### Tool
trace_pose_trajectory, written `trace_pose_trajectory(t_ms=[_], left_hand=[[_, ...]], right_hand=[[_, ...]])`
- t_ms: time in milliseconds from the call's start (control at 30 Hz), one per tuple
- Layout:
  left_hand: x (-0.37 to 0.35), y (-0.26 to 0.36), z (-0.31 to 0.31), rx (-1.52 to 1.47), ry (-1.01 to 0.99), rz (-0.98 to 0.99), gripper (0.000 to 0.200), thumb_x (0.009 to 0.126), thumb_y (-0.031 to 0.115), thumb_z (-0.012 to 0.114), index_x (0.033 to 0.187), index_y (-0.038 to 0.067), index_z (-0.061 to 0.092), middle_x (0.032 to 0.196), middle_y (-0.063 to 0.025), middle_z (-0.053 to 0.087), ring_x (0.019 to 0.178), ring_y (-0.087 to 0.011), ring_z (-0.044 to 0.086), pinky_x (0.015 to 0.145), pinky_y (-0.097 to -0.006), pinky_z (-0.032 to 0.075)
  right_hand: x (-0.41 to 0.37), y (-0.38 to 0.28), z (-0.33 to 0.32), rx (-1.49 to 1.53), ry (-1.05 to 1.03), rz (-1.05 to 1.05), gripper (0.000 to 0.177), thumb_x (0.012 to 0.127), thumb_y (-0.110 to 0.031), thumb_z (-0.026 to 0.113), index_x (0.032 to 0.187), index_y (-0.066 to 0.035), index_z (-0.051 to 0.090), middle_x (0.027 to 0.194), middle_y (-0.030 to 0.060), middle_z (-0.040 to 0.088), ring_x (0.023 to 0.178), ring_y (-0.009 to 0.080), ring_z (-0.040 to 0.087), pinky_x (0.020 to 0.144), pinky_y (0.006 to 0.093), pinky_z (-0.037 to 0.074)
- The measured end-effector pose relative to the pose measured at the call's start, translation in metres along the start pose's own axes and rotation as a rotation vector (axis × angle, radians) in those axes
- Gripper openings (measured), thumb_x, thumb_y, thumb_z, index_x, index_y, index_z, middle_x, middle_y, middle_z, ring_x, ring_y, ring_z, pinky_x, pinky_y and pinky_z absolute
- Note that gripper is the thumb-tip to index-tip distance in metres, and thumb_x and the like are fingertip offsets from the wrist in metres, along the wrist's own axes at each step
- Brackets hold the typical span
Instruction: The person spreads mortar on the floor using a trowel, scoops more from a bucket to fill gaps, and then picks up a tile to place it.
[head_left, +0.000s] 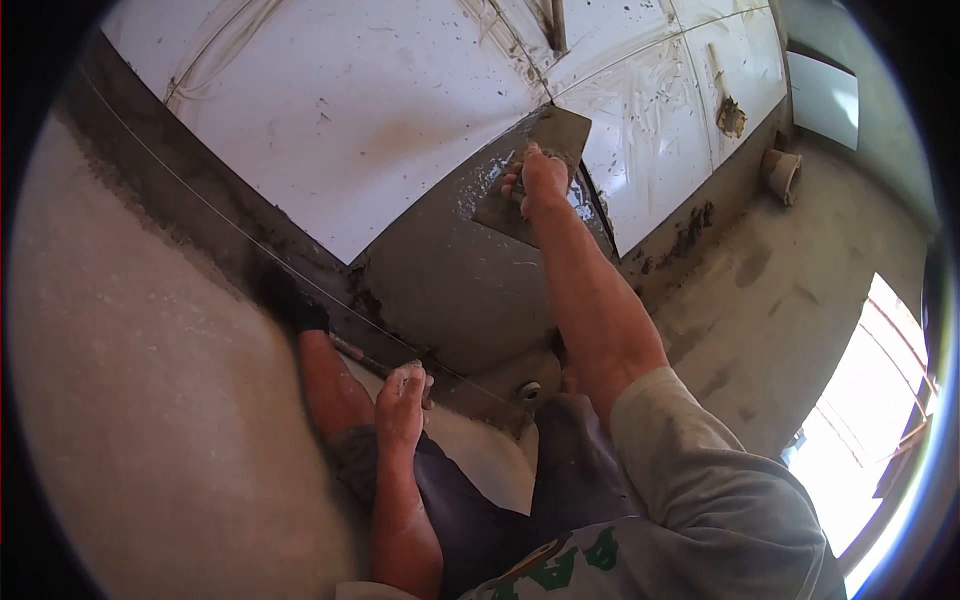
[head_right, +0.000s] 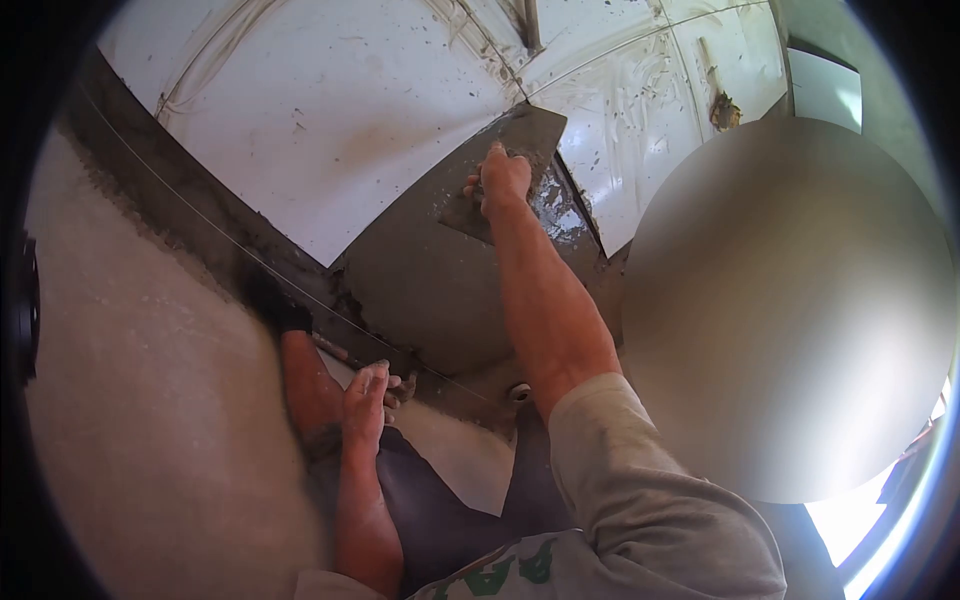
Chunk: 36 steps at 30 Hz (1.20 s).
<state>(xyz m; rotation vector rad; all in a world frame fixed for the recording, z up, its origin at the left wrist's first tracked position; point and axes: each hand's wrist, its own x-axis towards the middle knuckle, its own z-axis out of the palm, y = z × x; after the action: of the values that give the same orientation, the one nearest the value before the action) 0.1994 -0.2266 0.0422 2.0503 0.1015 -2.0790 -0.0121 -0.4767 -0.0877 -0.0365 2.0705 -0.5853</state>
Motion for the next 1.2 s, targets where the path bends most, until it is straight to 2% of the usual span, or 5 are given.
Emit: trace_pose_trajectory(t_ms=[333,533,667,733,1200], left_hand=[[0.001,0.004,-0.010,-0.087,-0.013,0.057,0.042,0.095,0.033,0.054,0.117,-0.003,0.057,0.094,-0.0084,0.064,0.064,-0.0095,0.054,0.056,-0.0240,0.045],[-0.011,0.029,-0.051,-0.392,0.337,0.222,0.042,0.096,0.039,0.050,0.119,0.005,0.059,0.095,-0.0039,0.063,0.057,-0.0034,0.046,0.045,-0.0180,0.035],[-0.024,0.045,-0.077,-0.498,0.543,0.302,0.052,0.097,0.044,0.045,0.123,-0.001,0.053,0.096,-0.0042,0.060,0.057,-0.0040,0.043,0.046,-0.0175,0.033],[-0.031,0.051,-0.088,-0.511,0.613,0.357,0.055,0.098,0.045,0.042,0.123,-0.003,0.051,0.097,-0.0049,0.058,0.057,-0.0044,0.041,0.047,-0.0171,0.033],[-0.031,0.052,-0.085,-0.551,0.579,0.329,0.058,0.098,0.049,0.041,0.124,-0.001,0.052,0.095,-0.0053,0.058,0.057,-0.0051,0.040,0.046,-0.0169,0.031]], right_hand=[[0.000,0.016,0.029,-0.030,-0.018,0.041,0.023,0.096,-0.026,0.051,0.094,-0.003,0.049,0.074,0.0081,0.050,0.059,0.0201,0.052,0.047,0.0376,0.048],[-0.098,0.105,0.083,-0.025,-0.087,0.187,0.022,0.094,-0.024,0.050,0.093,-0.003,0.046,0.073,0.0094,0.049,0.054,0.0208,0.050,0.045,0.0392,0.048],[-0.168,0.178,0.104,-0.084,-0.169,0.288,0.024,0.095,-0.025,0.050,0.095,-0.003,0.042,0.075,0.0099,0.049,0.052,0.0202,0.050,0.042,0.0382,0.047],[-0.190,0.193,0.108,-0.301,-0.208,0.329,0.026,0.096,-0.027,0.050,0.098,-0.003,0.040,0.076,0.0095,0.049,0.052,0.0191,0.051,0.042,0.0362,0.047],[-0.198,0.167,0.091,-0.446,-0.372,0.392,0.027,0.094,-0.025,0.053,0.099,0.000,0.044,0.077,0.0108,0.051,0.053,0.0210,0.054,0.040,0.0368,0.046]])
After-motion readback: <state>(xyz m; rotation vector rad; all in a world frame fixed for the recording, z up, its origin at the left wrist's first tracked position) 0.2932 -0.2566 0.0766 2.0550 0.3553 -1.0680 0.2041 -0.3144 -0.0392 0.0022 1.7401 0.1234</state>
